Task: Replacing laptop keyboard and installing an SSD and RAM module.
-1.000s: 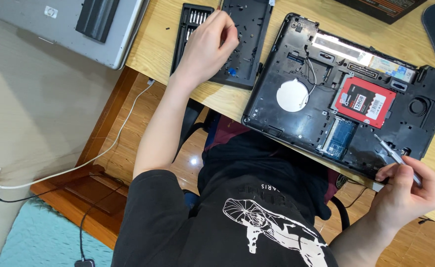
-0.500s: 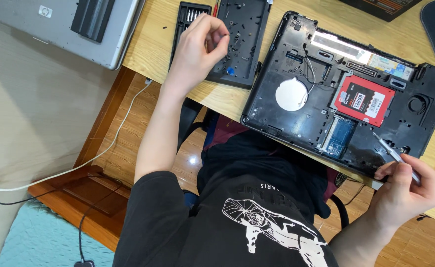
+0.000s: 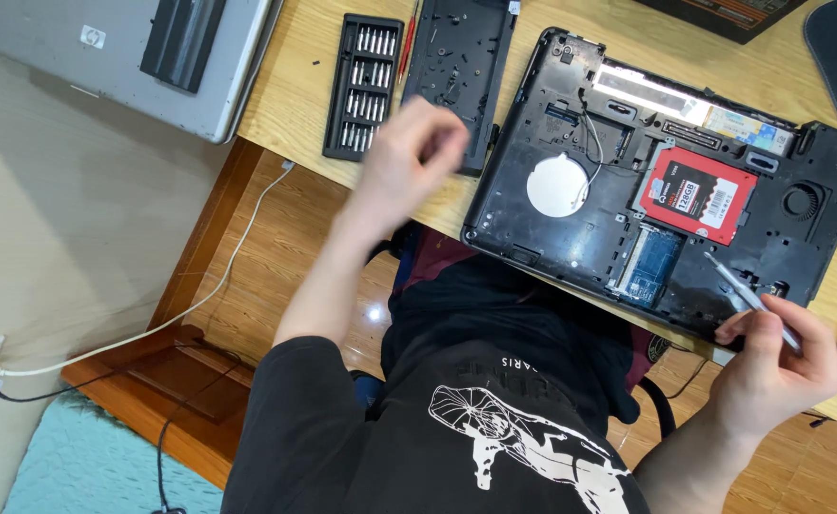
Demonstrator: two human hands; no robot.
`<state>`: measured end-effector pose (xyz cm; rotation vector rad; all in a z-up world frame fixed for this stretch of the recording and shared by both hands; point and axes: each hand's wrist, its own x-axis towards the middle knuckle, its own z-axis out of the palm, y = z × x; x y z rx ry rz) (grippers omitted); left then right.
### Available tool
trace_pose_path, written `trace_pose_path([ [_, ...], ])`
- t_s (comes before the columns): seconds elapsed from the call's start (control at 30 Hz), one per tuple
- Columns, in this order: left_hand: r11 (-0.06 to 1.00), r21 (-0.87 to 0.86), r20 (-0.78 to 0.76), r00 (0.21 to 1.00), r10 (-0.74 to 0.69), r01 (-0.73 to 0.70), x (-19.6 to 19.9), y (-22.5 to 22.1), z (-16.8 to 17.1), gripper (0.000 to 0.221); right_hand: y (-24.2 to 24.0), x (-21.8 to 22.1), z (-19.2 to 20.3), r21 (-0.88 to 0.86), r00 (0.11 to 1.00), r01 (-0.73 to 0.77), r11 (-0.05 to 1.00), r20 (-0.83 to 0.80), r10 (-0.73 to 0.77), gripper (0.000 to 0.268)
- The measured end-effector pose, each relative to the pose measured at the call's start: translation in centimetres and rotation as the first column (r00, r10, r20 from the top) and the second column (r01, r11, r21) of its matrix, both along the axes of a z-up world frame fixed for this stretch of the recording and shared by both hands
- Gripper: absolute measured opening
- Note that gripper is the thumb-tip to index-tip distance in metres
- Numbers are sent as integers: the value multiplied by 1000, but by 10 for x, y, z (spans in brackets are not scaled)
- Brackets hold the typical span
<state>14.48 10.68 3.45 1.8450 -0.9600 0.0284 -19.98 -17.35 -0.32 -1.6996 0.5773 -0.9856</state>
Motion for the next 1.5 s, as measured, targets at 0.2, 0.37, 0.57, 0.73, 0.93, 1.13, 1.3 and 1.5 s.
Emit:
trace_pose_path([
  [0.2, 898, -224, -35, 917, -396, 379, -73, -41, 32, 9, 23, 12, 4, 0, 994, -99, 995, 40, 99, 2],
  [0.37, 802, -353, -167, 811, -561, 482, -107, -75, 37, 16, 36, 14, 14, 5, 993, -116, 993, -9, 117, 3],
  [0.57, 791, -401, -255, 774, -580, 461, -126, -91, 22, 14, 33, 11, 20, 45, 996, -93, 995, -4, 93, 5],
  [0.73, 819, -376, -318, 770, -553, 433, -133, -96, 20, 12, 33, 8, 28, 31, 993, -103, 994, -54, 104, 6],
  [0.93, 848, -307, -231, 831, -506, 432, -134, -98, 28, 12, 25, 8, 38, 19, 987, -140, 990, -72, 141, 12],
  [1.13, 874, -266, -226, 856, -466, 405, -139, -104, 26, 15, 17, 6, 46, -93, 979, -201, 975, -65, 196, 16],
  [1.3, 871, -284, -274, 837, -474, 400, -143, -105, 22, 16, 18, 7, 43, -84, 967, -252, 964, -60, 247, 18],
  [1.5, 841, -345, -375, 761, -530, 416, -147, -104, 19, 15, 17, 2, 43, -59, 981, -194, 979, -22, 193, 16],
])
